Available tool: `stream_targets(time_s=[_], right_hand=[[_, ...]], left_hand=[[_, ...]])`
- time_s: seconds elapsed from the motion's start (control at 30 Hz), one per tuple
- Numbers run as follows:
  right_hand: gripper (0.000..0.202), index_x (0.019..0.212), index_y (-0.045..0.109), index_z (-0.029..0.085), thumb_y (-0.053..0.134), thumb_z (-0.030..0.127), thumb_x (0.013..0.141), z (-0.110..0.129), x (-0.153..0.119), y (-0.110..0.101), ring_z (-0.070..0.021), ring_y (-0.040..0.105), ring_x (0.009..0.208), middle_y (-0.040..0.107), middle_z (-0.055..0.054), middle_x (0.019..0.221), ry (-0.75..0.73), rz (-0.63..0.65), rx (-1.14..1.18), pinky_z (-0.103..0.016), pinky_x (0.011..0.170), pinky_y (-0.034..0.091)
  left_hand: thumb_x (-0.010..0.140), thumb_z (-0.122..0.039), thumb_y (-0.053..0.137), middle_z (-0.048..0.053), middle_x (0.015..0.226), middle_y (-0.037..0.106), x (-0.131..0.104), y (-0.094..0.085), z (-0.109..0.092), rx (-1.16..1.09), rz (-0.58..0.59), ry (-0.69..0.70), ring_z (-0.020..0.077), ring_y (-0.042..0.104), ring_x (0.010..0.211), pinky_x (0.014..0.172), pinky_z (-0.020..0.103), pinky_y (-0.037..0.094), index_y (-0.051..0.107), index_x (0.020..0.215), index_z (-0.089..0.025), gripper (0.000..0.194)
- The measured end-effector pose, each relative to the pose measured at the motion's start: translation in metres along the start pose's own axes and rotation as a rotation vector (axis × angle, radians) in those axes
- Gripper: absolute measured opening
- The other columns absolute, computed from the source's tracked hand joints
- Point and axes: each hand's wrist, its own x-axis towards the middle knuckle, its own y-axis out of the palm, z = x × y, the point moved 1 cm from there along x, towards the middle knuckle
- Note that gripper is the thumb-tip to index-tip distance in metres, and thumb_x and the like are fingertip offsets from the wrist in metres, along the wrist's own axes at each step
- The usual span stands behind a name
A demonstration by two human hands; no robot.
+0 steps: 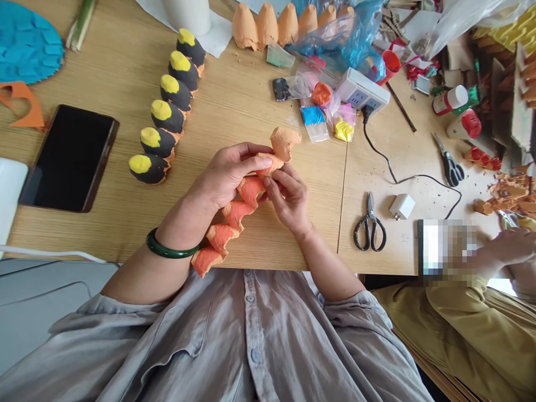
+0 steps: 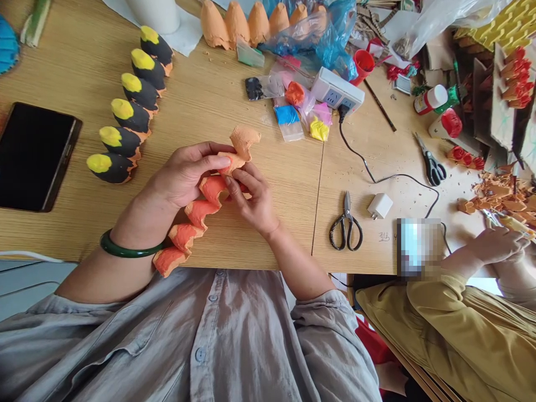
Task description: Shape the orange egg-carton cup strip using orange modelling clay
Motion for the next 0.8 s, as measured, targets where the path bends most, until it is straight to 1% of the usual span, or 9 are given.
stream_targets(time_s=[0.13, 0.23, 0.33, 0.43, 0.53, 0.57, 0.63, 0.73, 0.8], right_hand=[[0.044, 0.105, 0.079, 0.024, 0.064, 0.061, 0.124, -0.004, -0.001, 0.001, -0.0236, 0.077, 0.099, 0.071, -0.009, 0.107, -0.097, 0.0, -0.075, -0.042, 0.088, 0.073], [0.043, 0.104, 0.08, 0.024, 0.062, 0.058, 0.125, -0.006, -0.001, 0.002, -0.0228, 0.074, 0.094, 0.071, -0.008, 0.104, -0.119, 0.039, -0.102, -0.042, 0.085, 0.071], [0.044, 0.104, 0.08, 0.025, 0.063, 0.06, 0.124, -0.007, -0.001, 0.004, -0.022, 0.072, 0.091, 0.07, -0.008, 0.105, -0.097, 0.065, -0.086, -0.04, 0.079, 0.071], [0.046, 0.1, 0.079, 0.025, 0.069, 0.066, 0.119, -0.005, 0.0, 0.004, -0.0206, 0.072, 0.09, 0.068, -0.007, 0.106, -0.012, 0.039, -0.003, -0.035, 0.072, 0.07], [0.044, 0.101, 0.081, 0.025, 0.08, 0.067, 0.113, -0.003, 0.002, 0.003, -0.0169, 0.07, 0.083, 0.067, -0.005, 0.107, 0.085, -0.016, 0.166, -0.03, 0.064, 0.069], [0.041, 0.101, 0.083, 0.026, 0.084, 0.066, 0.111, -0.002, 0.004, 0.002, -0.0156, 0.068, 0.08, 0.068, -0.004, 0.107, 0.106, -0.03, 0.222, -0.029, 0.063, 0.069], [0.036, 0.1, 0.086, 0.026, 0.091, 0.062, 0.105, 0.0, 0.007, -0.001, -0.0142, 0.066, 0.076, 0.069, -0.003, 0.105, 0.15, -0.057, 0.325, -0.029, 0.061, 0.068], [0.029, 0.092, 0.088, 0.027, 0.099, 0.054, 0.097, 0.0, 0.011, -0.005, -0.0137, 0.065, 0.073, 0.072, 0.0, 0.096, 0.285, -0.088, 0.486, -0.028, 0.062, 0.066], [0.023, 0.09, 0.089, 0.027, 0.099, 0.047, 0.092, 0.0, 0.014, -0.008, -0.0134, 0.064, 0.073, 0.075, 0.002, 0.091, 0.395, -0.115, 0.574, -0.027, 0.065, 0.065]], left_hand=[[0.061, -0.024, 0.1, -0.001, 0.076, 0.073, 0.002, 0.004, 0.002, -0.022, -0.072, 0.017, 0.0132, 0.065, 0.068, 0.056, 0.025, 0.052, 0.083, 0.093, -0.013, 0.039], [0.062, -0.021, 0.092, -0.003, 0.069, 0.067, 0.003, 0.003, 0.002, -0.009, -0.12, 0.028, 0.0111, 0.06, 0.063, 0.053, 0.023, 0.05, 0.082, 0.086, -0.012, 0.027], [0.065, -0.017, 0.091, -0.001, 0.07, 0.068, 0.004, -0.001, 0.002, 0.003, -0.16, 0.03, 0.0105, 0.06, 0.066, 0.057, 0.021, 0.052, 0.079, 0.079, -0.013, 0.019], [0.069, -0.018, 0.102, -0.002, 0.073, 0.07, 0.003, -0.003, 0.001, -0.04, -0.093, 0.017, 0.0114, 0.063, 0.068, 0.06, 0.022, 0.053, 0.078, 0.083, -0.013, 0.028], [0.08, -0.034, 0.109, 0.0, 0.08, 0.073, 0.002, -0.003, 0.0, -0.123, 0.014, -0.014, 0.0145, 0.067, 0.071, 0.062, 0.026, 0.055, 0.079, 0.093, -0.015, 0.038], [0.085, -0.038, 0.107, 0.001, 0.084, 0.076, 0.002, -0.003, 0.0, -0.148, 0.026, -0.027, 0.0157, 0.068, 0.073, 0.064, 0.027, 0.057, 0.079, 0.097, -0.015, 0.038], [0.093, -0.039, 0.102, 0.004, 0.091, 0.08, 0.002, -0.005, 0.0, -0.178, 0.019, -0.044, 0.0176, 0.071, 0.079, 0.071, 0.028, 0.061, 0.082, 0.103, -0.015, 0.033], [0.098, -0.034, 0.095, 0.007, 0.097, 0.085, 0.004, -0.007, 0.0, -0.184, 0.017, -0.036, 0.0195, 0.075, 0.088, 0.08, 0.029, 0.065, 0.087, 0.108, -0.012, 0.026], [0.102, -0.029, 0.09, 0.01, 0.104, 0.088, 0.005, -0.007, 0.0, -0.188, 0.02, -0.028, 0.0204, 0.078, 0.093, 0.083, 0.028, 0.066, 0.089, 0.109, -0.01, 0.02]])
